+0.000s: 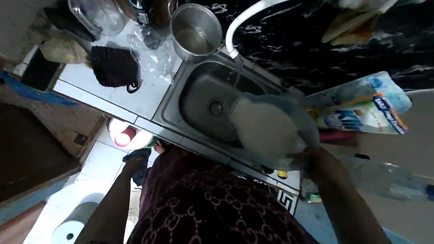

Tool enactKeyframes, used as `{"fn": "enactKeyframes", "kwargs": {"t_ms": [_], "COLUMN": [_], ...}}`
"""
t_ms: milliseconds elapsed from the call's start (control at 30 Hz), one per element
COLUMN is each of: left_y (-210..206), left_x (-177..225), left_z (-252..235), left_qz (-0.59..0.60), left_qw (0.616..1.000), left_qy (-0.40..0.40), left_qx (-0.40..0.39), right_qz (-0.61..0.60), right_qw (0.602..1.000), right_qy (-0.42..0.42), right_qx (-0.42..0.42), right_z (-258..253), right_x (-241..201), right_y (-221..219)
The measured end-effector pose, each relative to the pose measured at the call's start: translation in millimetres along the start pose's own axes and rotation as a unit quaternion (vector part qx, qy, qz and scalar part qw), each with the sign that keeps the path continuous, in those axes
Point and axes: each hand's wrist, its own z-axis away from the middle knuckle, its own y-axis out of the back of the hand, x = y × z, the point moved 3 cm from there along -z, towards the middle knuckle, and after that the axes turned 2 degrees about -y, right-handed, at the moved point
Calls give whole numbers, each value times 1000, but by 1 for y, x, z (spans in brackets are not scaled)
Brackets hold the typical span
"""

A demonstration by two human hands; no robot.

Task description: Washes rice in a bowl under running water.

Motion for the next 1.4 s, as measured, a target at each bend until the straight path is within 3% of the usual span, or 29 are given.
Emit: {"fn": "enactKeyframes", "kwargs": {"t_ms": [133, 233, 467, 767, 1033, 1200, 1400], "left_y": [-22, -30, -21, -9, -5, -1, -3], "left_x": [19, 25, 9, 6, 15, 30, 40], "left_z": [-7, -9, -23, -19, -7, -3, -9], "left_qz": [-17, -28, -20, 16, 61, 100, 87], "left_qw": [994, 990, 995, 998, 997, 994, 995], "left_qy": [43, 57, 15, 25, 43, 13, -10], "left_qx": [-102, -129, -92, -57, -37, -32, -41], "right_qz": [23, 64, 127, 168, 270, 305, 360], "right_qw": [999, 997, 989, 975, 940, 919, 881], "right_qy": [24, 35, 70, 144, 206, 250, 304], "right_qx": [11, 27, 28, 17, 1, -11, 45], "right_z": [4, 9, 18, 8, 2, -1, 0], "right_x": [-4, -11, -27, -40, -70, -85, -106], "right_y": [16, 25, 37, 33, 42, 48, 52]}}
